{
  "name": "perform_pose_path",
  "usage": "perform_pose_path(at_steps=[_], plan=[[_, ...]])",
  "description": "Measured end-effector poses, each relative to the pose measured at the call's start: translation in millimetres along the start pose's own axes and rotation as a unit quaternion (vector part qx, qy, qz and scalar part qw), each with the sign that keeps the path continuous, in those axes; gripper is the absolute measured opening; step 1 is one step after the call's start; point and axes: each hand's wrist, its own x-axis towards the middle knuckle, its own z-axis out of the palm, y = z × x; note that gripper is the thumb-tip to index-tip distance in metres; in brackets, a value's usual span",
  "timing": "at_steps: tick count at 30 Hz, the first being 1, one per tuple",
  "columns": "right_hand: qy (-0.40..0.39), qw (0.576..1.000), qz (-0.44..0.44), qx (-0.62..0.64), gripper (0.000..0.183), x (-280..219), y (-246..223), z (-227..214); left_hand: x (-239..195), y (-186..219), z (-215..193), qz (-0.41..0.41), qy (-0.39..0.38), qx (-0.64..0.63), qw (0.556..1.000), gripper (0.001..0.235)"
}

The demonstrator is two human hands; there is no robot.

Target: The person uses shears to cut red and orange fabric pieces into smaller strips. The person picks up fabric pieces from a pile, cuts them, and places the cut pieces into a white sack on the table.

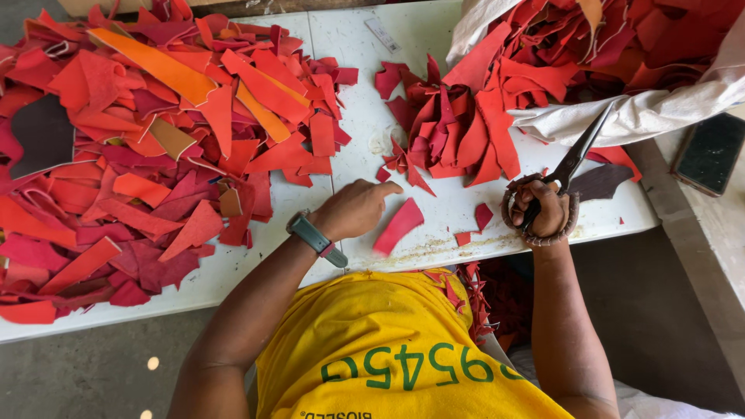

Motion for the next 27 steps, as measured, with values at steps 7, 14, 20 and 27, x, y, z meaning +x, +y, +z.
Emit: perform_pose_path(at_steps=[7,14,20,27], plan=[[-0.020,1.000,-0.012,-0.013,0.025,-0.7,-2.7,5.0,7.3,37.6,17.4,0.150,-0.102,0.119,0.976,0.040],[0.001,1.000,-0.013,-0.015,0.024,-4.1,0.4,5.7,17.2,17.4,14.2,0.202,-0.028,0.276,0.939,0.004],[0.008,1.000,-0.003,-0.008,0.022,-3.3,-0.7,8.3,1.4,13.9,-25.6,-0.191,0.042,-0.132,0.972,0.018],[0.004,0.999,-0.015,-0.044,0.020,-12.7,-2.5,27.0,-4.8,18.9,-39.5,-0.013,0.261,-0.219,0.940,0.029]])
